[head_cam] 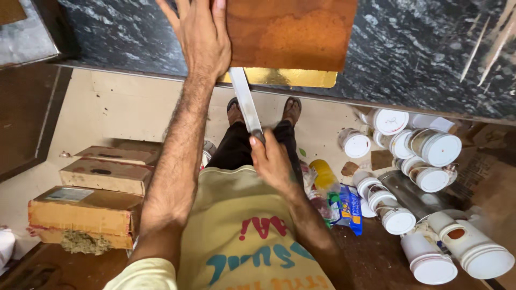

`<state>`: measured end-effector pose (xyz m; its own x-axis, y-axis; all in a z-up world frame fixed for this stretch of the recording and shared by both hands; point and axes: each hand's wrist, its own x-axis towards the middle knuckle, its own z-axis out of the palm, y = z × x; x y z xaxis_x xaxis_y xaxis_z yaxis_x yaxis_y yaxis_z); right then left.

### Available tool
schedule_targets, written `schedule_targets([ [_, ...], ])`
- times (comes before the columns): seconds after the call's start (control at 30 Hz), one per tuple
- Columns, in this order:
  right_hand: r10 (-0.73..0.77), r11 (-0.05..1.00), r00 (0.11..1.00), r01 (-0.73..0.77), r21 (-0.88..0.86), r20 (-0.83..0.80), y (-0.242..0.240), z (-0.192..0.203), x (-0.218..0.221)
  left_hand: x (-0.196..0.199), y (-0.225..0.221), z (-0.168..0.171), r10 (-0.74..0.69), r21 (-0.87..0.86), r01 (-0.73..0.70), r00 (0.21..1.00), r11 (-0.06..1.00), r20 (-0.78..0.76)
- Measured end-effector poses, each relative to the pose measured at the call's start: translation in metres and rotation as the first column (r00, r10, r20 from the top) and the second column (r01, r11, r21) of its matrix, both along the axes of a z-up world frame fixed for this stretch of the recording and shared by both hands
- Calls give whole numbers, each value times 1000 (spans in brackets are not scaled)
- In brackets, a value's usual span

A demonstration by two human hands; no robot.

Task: The person prepares a chocolate cake by applying frosting with a spatula and adding chocolate chips by hand.

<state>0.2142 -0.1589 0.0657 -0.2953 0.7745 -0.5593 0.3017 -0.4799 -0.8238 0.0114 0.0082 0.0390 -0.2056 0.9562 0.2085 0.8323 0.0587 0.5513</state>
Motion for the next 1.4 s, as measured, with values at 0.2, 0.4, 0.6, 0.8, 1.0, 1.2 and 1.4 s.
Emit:
schedule_targets([
  [0.2, 218, 976, 961, -210, -62, 168, -49, 15, 63, 3, 2, 24, -24, -22, 21, 987, 1000, -160],
  [0.4, 242, 962, 960, -218, -162, 142, -98, 44, 217, 4, 2, 17, -44, -54, 60, 965, 997, 258],
  [0.6, -241, 969, 970, 242, -43, 20, -53, 50, 278, 25, -10, 1, 17, 16, -33, 804, 999, 594],
  [0.8, -328, 931, 944, 321, 172, 16, 8, 23, 284, 29, -8, 36, 61, 41, -89, 890, 995, 452],
  [1.0, -489, 870, 870, 492, 32, -58, 26, 14, 301, -1, 13, 62, 223, -224, 13, 69, 974, 972],
  [1.2, -559, 828, 817, 558, -52, -143, 34, 2, 269, 5, 30, 81, 258, -261, 200, 44, 944, 965],
  [1.4, -580, 814, 808, 569, -119, -100, 54, 18, 185, -37, 47, 52, 115, -13, 317, -305, 948, 945],
])
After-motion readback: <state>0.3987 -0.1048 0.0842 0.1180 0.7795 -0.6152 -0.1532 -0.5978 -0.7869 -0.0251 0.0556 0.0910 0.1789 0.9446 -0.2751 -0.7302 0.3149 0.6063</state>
